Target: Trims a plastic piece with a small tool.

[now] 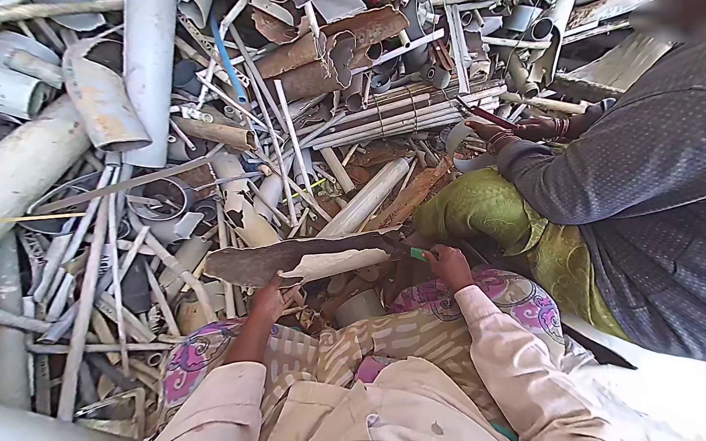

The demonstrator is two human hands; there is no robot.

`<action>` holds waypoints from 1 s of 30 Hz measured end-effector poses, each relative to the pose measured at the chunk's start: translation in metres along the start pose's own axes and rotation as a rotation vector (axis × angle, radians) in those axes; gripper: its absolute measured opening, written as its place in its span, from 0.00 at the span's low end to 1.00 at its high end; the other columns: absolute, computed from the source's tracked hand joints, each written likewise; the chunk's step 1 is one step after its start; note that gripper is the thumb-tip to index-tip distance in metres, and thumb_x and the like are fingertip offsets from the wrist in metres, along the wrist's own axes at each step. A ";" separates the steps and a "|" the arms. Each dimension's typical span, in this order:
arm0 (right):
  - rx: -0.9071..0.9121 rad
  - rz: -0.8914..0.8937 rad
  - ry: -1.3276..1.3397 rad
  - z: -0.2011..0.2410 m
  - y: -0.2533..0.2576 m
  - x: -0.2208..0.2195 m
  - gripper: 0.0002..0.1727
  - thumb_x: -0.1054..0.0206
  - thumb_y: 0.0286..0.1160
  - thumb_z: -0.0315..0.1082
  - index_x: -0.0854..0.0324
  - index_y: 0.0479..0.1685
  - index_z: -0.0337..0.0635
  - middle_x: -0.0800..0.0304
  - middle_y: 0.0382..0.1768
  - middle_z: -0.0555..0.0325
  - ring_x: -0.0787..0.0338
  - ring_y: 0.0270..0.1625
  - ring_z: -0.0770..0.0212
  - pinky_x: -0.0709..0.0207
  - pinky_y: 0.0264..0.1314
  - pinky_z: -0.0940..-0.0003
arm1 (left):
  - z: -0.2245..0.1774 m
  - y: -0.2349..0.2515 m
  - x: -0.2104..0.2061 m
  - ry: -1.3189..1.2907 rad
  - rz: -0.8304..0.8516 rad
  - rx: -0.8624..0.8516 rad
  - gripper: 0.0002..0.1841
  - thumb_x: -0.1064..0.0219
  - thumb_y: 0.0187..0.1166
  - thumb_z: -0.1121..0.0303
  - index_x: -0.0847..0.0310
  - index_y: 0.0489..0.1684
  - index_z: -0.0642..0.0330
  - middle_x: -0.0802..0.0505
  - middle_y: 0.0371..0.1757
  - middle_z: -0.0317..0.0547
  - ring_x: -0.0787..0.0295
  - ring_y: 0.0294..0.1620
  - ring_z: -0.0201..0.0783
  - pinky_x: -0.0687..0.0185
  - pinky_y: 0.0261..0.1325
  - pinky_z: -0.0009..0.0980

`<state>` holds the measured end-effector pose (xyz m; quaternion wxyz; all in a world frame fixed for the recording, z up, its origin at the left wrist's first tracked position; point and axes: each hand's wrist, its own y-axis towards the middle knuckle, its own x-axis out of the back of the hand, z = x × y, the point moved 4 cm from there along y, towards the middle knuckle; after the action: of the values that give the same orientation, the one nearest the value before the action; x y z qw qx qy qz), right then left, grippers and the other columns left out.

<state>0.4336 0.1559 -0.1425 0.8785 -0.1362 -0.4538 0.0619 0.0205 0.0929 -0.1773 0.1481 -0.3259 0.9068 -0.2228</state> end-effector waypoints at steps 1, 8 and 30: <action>-0.003 -0.004 0.013 -0.001 0.002 0.000 0.23 0.37 0.89 0.46 0.14 0.60 0.32 0.11 0.60 0.35 0.14 0.69 0.39 0.28 0.75 0.42 | -0.002 -0.002 -0.002 -0.012 -0.014 -0.005 0.19 0.49 0.93 0.67 0.39 0.76 0.67 0.15 0.55 0.60 0.09 0.43 0.44 0.10 0.41 0.38; -0.014 -0.039 0.073 -0.003 0.004 0.000 0.21 0.36 0.88 0.45 0.12 0.56 0.32 0.09 0.55 0.36 0.12 0.64 0.41 0.26 0.72 0.43 | -0.003 -0.003 -0.003 -0.021 -0.010 -0.002 0.19 0.48 0.92 0.67 0.38 0.76 0.68 0.14 0.54 0.60 0.08 0.42 0.44 0.09 0.40 0.37; 0.034 -0.045 0.074 -0.002 0.005 0.000 0.21 0.36 0.88 0.45 0.12 0.56 0.32 0.08 0.54 0.36 0.11 0.62 0.41 0.25 0.72 0.44 | -0.003 -0.004 -0.003 -0.025 -0.009 0.004 0.20 0.49 0.93 0.66 0.39 0.77 0.67 0.14 0.56 0.60 0.08 0.43 0.45 0.09 0.42 0.37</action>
<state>0.4357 0.1600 -0.1448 0.8979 -0.1135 -0.4229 0.0449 0.0236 0.0934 -0.1727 0.1589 -0.3323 0.9030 -0.2212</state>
